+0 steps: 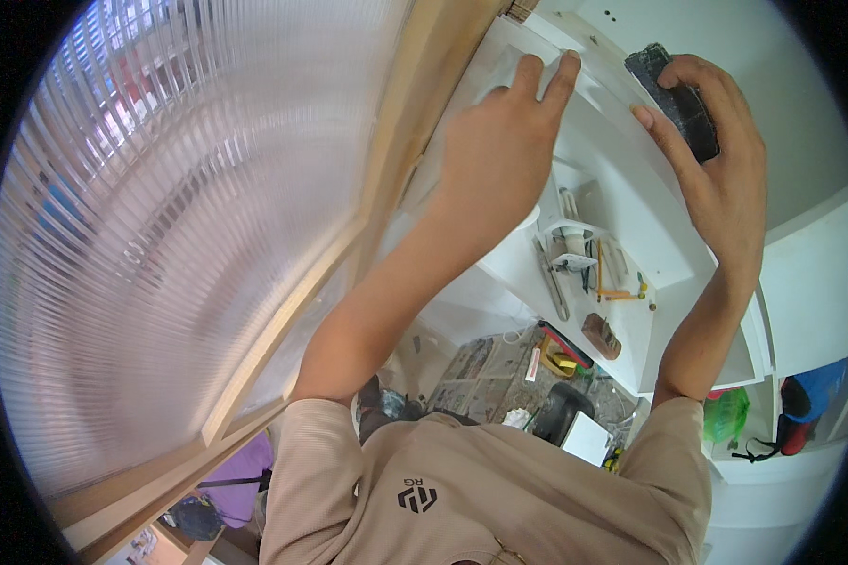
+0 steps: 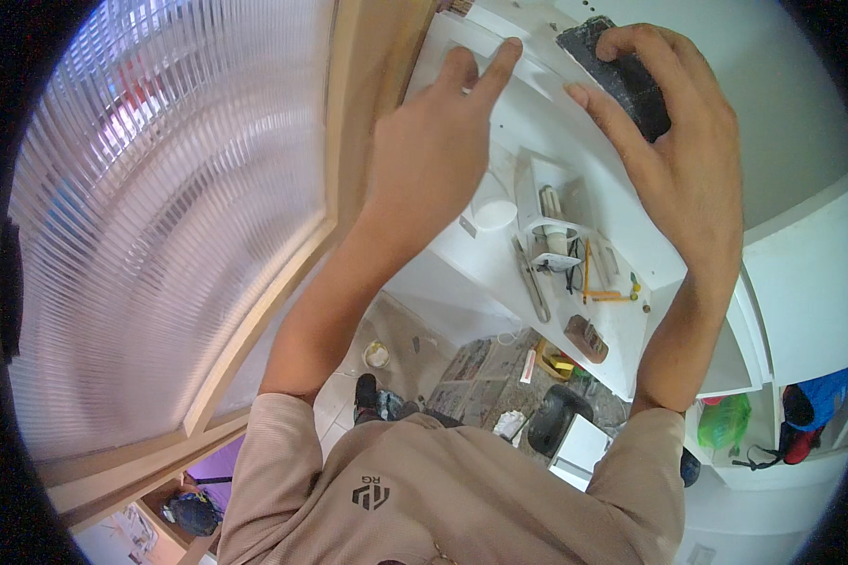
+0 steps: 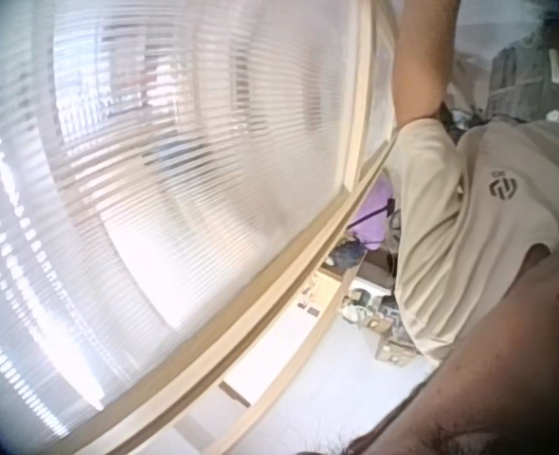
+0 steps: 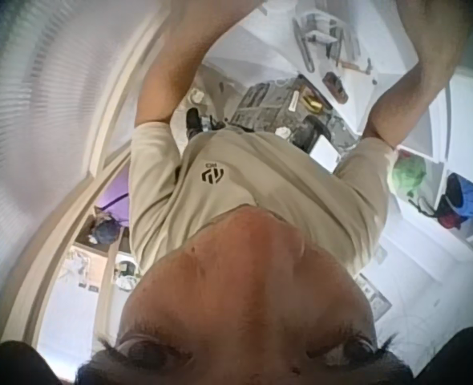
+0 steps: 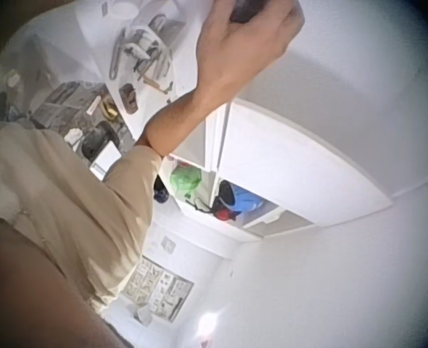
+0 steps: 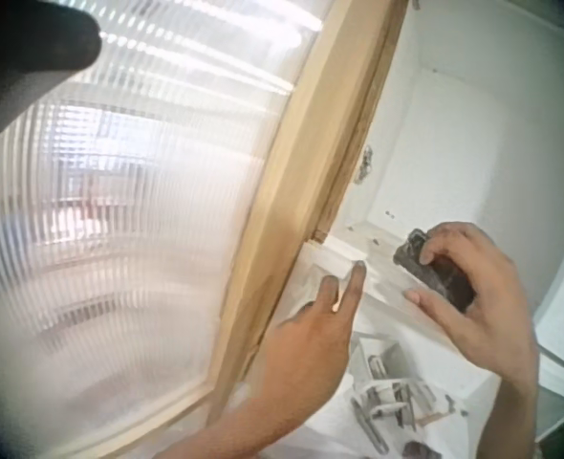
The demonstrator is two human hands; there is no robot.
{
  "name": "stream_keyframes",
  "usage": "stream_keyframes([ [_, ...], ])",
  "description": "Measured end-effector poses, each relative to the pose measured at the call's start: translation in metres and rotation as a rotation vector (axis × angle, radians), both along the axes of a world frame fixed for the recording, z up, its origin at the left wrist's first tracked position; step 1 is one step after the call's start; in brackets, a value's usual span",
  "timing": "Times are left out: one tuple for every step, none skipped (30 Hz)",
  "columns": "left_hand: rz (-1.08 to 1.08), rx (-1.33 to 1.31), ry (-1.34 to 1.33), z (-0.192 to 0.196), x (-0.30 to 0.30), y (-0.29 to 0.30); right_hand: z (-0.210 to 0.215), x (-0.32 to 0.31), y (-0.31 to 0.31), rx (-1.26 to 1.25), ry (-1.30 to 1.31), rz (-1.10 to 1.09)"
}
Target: The person assembles a white cabinet by fitting a wooden frame, sanding edges, and attaching a white door. They use a sanding block to smooth the frame and door edges, then align and secure the door to the cabinet body.
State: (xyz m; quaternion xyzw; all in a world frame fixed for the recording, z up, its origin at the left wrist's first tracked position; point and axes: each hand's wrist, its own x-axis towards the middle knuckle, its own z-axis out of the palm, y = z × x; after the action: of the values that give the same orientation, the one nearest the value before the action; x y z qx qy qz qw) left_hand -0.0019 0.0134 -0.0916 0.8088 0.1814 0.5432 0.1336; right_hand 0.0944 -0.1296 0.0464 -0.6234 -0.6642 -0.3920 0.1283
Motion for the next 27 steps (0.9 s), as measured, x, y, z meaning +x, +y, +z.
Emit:
stream_keyframes([
  [-0.016, 0.009, -0.008, -0.001, 0.003, -0.002, 0.001, -0.003, -0.003, 0.006, 0.013, -0.035],
  [-0.013, 0.023, -0.016, -0.002, 0.005, -0.001, 0.002, -0.005, -0.004, 0.017, 0.026, -0.053],
  [-0.015, 0.036, -0.025, -0.002, 0.007, 0.000, 0.001, -0.006, -0.006, 0.025, 0.061, -0.066],
  [0.026, -0.004, -0.032, -0.001, 0.007, 0.003, 0.000, -0.007, -0.010, 0.034, 0.094, -0.083],
  [0.089, -0.039, -0.034, -0.001, 0.003, 0.013, -0.005, -0.006, -0.009, 0.045, 0.135, -0.077],
  [0.151, -0.074, -0.036, -0.001, 0.001, 0.019, -0.008, -0.003, -0.010, 0.058, 0.133, -0.068],
  [0.154, -0.032, -0.053, -0.003, 0.003, 0.023, -0.011, 0.002, -0.012, 0.071, 0.131, -0.059],
  [0.107, -0.028, -0.065, -0.003, 0.004, 0.021, -0.012, 0.003, -0.017, 0.080, 0.125, -0.069],
  [0.062, -0.023, -0.076, 0.000, 0.004, 0.018, -0.012, 0.002, -0.021, 0.082, 0.125, -0.084],
  [0.021, -0.018, -0.086, 0.002, 0.004, 0.015, -0.011, 0.001, -0.025, 0.084, 0.126, -0.096],
  [0.002, 0.012, -0.076, 0.003, 0.005, 0.010, -0.011, -0.001, -0.032, 0.086, 0.124, -0.124],
  [-0.014, 0.043, -0.067, 0.004, 0.005, 0.004, -0.010, -0.003, -0.038, 0.083, 0.125, -0.136],
  [-0.030, 0.074, -0.058, 0.005, 0.006, -0.001, -0.010, -0.005, -0.043, 0.081, 0.125, -0.146],
  [-0.042, 0.081, -0.075, 0.005, 0.007, -0.003, -0.011, -0.006, -0.046, 0.082, 0.131, -0.143],
  [-0.055, 0.088, -0.092, 0.004, 0.008, -0.005, -0.014, -0.006, -0.049, 0.087, 0.137, -0.150],
  [-0.069, 0.094, -0.111, 0.003, 0.010, -0.006, -0.016, -0.006, -0.053, 0.091, 0.142, -0.157],
  [-0.008, 0.134, -0.117, 0.002, 0.012, -0.001, -0.018, -0.006, -0.057, 0.096, 0.150, -0.166],
  [0.050, 0.173, -0.125, -0.001, 0.015, 0.011, -0.020, -0.005, -0.060, 0.090, 0.153, -0.178],
  [0.107, 0.212, -0.133, -0.003, 0.016, 0.019, -0.021, -0.003, -0.064, 0.084, 0.156, -0.191],
  [0.077, 0.203, -0.125, -0.003, 0.013, 0.020, -0.021, -0.002, -0.069, 0.079, 0.158, -0.206],
  [0.044, 0.195, -0.117, 0.000, 0.010, 0.020, -0.022, -0.001, -0.073, 0.090, 0.186, -0.240],
  [0.010, 0.185, -0.109, 0.001, 0.010, 0.019, -0.024, 0.000, -0.078, 0.101, 0.213, -0.276],
  [-0.012, 0.219, -0.112, 0.001, 0.012, 0.016, -0.027, 0.000, -0.081, 0.111, 0.240, -0.307],
  [-0.036, 0.252, -0.115, 0.001, 0.015, 0.012, -0.029, 0.002, -0.082, 0.091, 0.240, -0.291],
  [-0.061, 0.285, -0.118, 0.001, 0.018, 0.007, -0.031, 0.003, -0.081, 0.071, 0.241, -0.276],
  [-0.086, 0.245, -0.099, 0.001, 0.018, 0.002, -0.033, 0.006, -0.078, 0.051, 0.242, -0.250],
  [-0.110, 0.206, -0.080, 0.000, 0.016, -0.004, -0.034, 0.007, -0.074, -0.010, 0.177, -0.233],
])
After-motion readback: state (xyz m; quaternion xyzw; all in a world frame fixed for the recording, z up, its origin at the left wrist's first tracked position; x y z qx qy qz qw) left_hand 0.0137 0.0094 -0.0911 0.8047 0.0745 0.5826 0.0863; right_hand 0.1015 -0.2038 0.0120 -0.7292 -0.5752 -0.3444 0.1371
